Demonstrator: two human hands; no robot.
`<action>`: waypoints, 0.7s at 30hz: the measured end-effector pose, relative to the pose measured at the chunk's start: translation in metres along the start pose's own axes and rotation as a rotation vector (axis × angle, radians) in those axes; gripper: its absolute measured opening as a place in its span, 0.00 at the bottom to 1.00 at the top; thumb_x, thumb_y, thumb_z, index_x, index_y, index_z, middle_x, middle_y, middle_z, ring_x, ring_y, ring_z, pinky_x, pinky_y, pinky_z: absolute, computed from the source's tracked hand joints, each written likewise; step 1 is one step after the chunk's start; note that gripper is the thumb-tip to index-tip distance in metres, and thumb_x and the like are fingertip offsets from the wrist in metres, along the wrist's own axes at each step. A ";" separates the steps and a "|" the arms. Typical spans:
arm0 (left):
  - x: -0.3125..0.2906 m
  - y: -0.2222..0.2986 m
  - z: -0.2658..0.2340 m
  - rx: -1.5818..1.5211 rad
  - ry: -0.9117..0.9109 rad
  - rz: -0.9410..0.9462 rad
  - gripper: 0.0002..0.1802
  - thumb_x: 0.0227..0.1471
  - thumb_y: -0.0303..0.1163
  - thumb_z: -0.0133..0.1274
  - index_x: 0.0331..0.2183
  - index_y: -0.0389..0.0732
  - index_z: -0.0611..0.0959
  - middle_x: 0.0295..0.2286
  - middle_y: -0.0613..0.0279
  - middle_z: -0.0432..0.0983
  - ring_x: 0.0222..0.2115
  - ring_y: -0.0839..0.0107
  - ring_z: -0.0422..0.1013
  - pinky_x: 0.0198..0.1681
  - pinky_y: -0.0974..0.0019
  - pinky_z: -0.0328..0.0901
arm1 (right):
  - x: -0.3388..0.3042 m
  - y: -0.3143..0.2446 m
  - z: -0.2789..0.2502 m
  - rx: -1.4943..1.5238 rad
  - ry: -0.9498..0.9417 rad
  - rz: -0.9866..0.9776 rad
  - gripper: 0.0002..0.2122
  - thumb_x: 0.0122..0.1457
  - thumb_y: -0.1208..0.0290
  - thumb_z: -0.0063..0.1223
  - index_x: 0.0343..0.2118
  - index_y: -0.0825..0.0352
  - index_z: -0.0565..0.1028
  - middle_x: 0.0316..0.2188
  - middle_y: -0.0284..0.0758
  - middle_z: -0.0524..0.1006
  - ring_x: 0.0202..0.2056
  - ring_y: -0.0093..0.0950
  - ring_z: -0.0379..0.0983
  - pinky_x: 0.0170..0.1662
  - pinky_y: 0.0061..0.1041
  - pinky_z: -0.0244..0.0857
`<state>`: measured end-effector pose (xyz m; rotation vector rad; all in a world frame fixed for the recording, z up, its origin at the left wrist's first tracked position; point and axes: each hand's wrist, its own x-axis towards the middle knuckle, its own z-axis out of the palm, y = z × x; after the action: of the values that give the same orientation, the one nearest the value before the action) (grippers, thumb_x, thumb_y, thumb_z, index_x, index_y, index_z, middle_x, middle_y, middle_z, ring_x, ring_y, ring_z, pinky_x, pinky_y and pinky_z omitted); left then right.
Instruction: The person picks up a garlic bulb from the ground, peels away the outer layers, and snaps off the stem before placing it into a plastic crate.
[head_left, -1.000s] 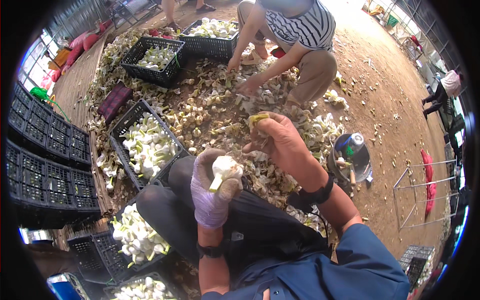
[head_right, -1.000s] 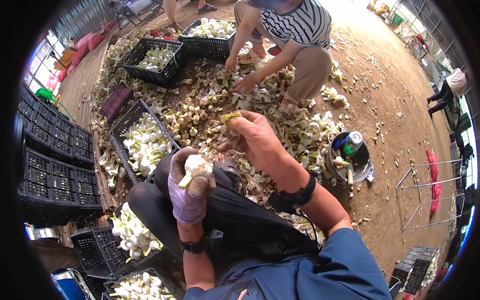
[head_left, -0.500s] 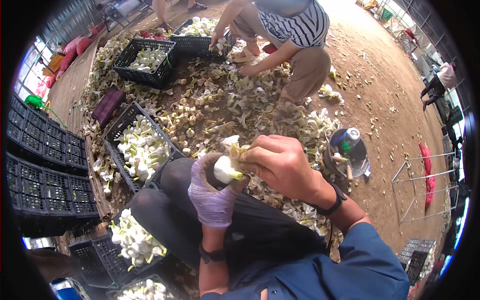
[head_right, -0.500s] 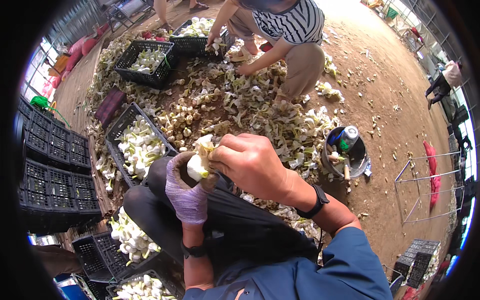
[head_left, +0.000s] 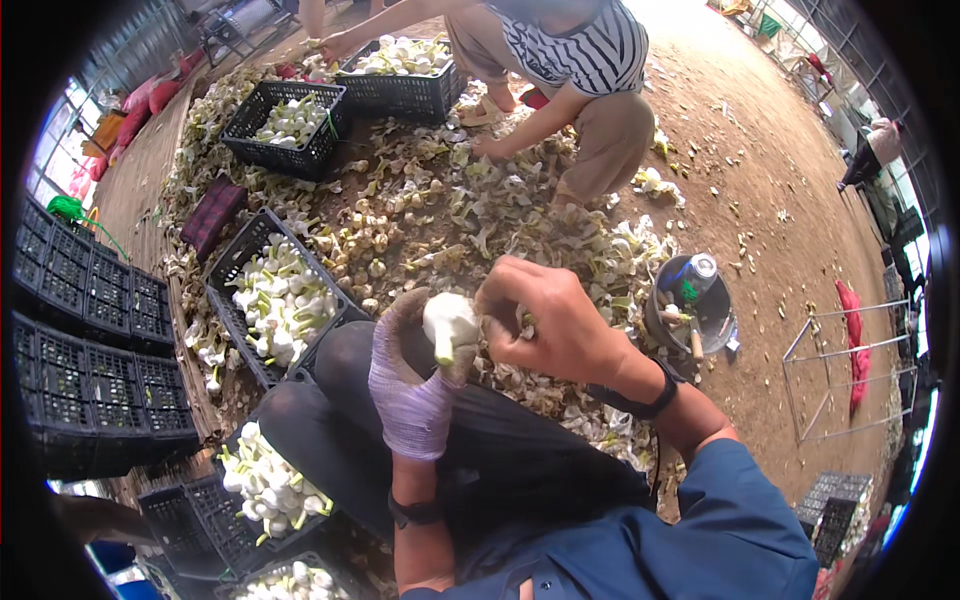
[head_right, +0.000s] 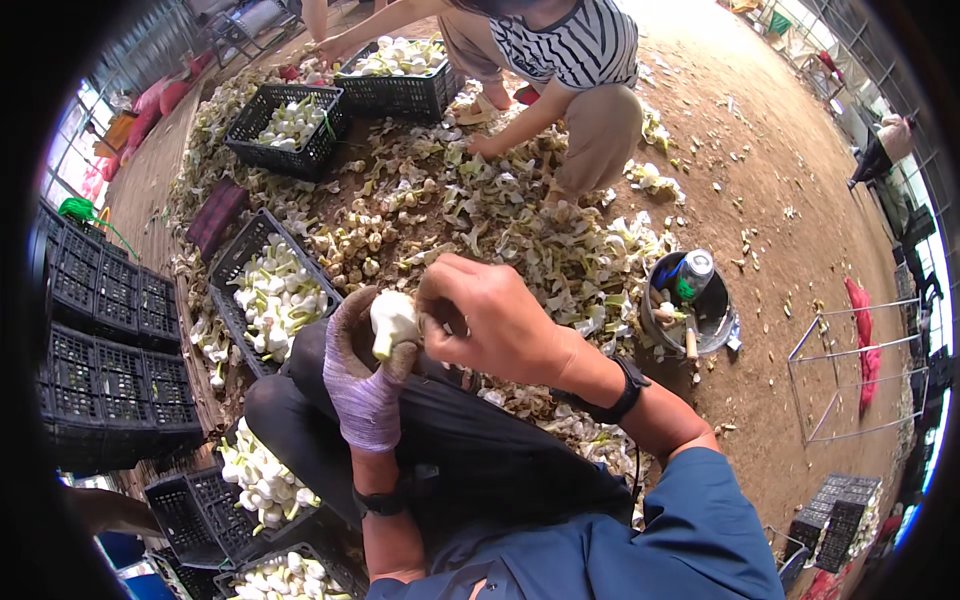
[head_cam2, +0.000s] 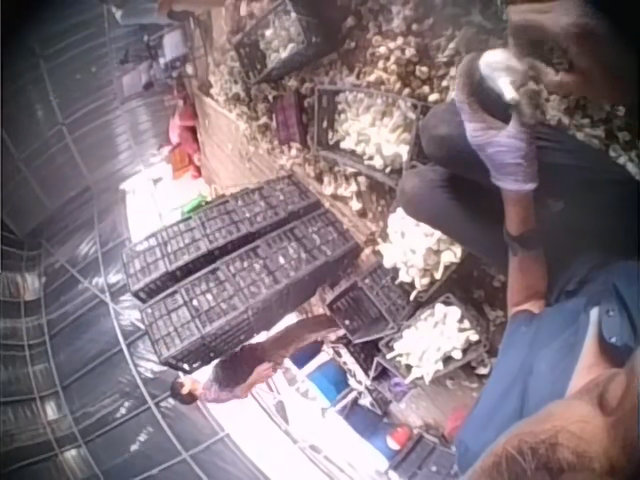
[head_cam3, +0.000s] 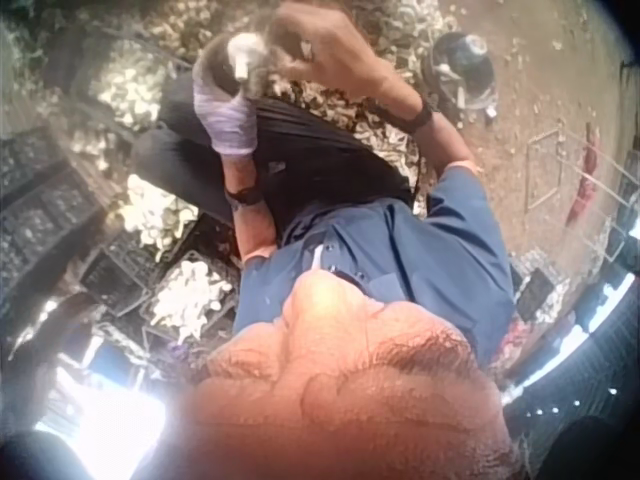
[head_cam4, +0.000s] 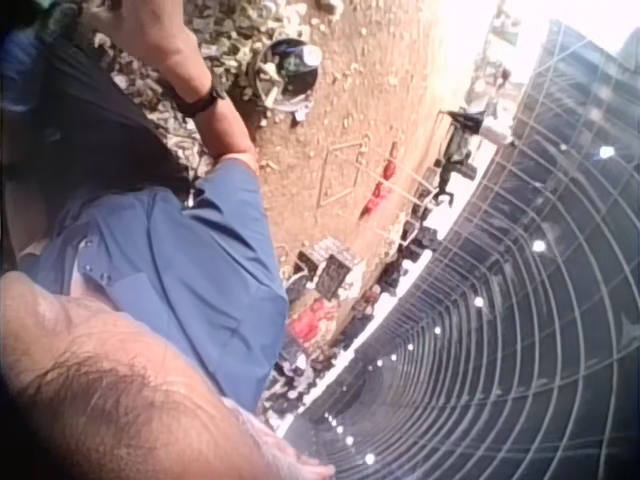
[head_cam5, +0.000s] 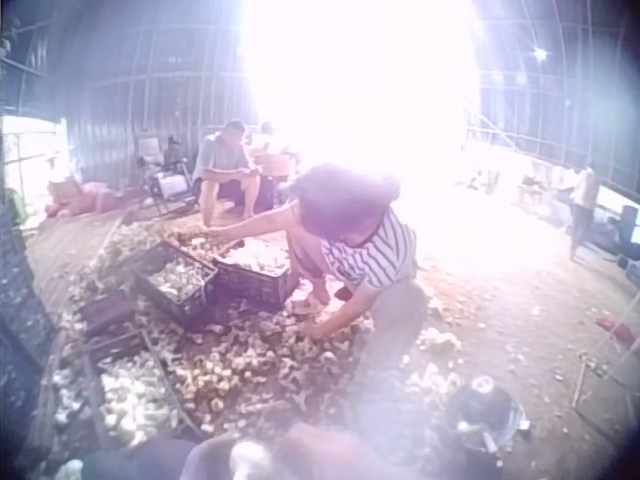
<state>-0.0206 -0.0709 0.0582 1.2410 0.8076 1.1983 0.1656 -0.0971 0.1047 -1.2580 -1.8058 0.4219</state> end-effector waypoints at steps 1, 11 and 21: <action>0.001 0.000 -0.001 0.004 0.007 0.001 0.37 0.45 0.30 0.73 0.56 0.35 0.75 0.51 0.57 0.74 0.52 0.68 0.71 0.57 0.64 0.67 | 0.000 -0.002 0.002 -0.046 -0.015 -0.036 0.11 0.46 0.76 0.63 0.31 0.67 0.73 0.27 0.39 0.72 0.26 0.40 0.74 0.30 0.35 0.70; 0.004 -0.012 -0.011 -0.191 -0.034 0.075 0.29 0.60 0.40 0.50 0.56 0.30 0.74 0.50 0.53 0.76 0.50 0.67 0.73 0.56 0.64 0.66 | 0.021 0.006 0.015 -0.225 0.134 -0.193 0.14 0.41 0.83 0.63 0.32 0.69 0.72 0.26 0.37 0.71 0.24 0.32 0.73 0.27 0.30 0.68; 0.003 -0.020 -0.007 -0.346 0.083 0.133 0.30 0.61 0.44 0.54 0.53 0.26 0.78 0.48 0.48 0.79 0.50 0.62 0.75 0.57 0.62 0.67 | -0.005 0.020 0.046 0.249 0.109 0.449 0.07 0.52 0.77 0.54 0.34 0.73 0.74 0.25 0.30 0.74 0.27 0.21 0.73 0.32 0.23 0.67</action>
<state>-0.0220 -0.0645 0.0383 0.9761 0.5539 1.4368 0.1411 -0.0845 0.0632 -1.4722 -1.3250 0.7853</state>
